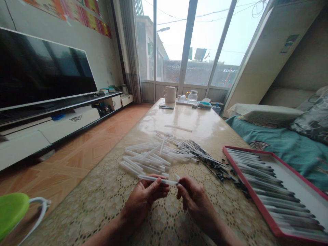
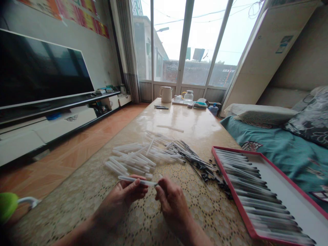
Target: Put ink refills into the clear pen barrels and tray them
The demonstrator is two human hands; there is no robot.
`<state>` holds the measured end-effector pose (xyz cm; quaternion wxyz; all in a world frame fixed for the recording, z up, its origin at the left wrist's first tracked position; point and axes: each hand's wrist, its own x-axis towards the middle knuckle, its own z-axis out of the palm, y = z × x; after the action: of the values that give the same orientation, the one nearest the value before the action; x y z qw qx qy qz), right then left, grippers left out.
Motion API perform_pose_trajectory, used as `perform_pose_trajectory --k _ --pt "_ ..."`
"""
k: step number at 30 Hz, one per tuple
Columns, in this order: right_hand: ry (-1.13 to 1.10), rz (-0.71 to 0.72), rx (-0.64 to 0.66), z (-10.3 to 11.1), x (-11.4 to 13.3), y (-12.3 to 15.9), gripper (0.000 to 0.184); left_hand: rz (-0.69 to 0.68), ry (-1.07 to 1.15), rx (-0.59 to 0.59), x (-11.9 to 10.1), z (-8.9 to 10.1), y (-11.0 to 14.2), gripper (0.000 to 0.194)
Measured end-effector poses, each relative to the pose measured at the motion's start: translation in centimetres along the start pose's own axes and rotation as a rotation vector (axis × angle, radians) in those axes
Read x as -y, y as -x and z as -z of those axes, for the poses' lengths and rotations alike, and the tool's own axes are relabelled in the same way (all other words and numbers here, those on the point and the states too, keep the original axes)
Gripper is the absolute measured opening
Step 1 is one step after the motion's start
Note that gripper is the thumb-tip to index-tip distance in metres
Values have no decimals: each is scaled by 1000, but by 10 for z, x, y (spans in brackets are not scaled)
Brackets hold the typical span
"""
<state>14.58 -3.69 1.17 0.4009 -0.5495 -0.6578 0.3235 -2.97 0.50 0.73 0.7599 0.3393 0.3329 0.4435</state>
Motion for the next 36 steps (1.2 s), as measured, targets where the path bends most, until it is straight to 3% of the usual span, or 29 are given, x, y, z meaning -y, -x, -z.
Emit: perform_pose_trajectory --k 4,9,14,19,25,30,36 --pt "45 5 13 0 -4 0 45 4 -15 12 0 0 0 18" --pt "76 13 32 2 -2 2 28 -10 -15 8 1 1 0 16" --pt "138 32 40 1 -4 2 42 0 -26 27 2 0 0 16" --pt "121 19 34 1 -4 3 30 -12 -27 10 1 0 0 17" --pt "112 20 49 0 -5 2 43 -7 -35 21 0 -1 1 19" --pt "100 12 46 2 -2 3 33 -1 -25 -8 -1 -2 0 19" --pt "97 10 64 0 -4 3 41 -4 -22 20 1 0 0 18"
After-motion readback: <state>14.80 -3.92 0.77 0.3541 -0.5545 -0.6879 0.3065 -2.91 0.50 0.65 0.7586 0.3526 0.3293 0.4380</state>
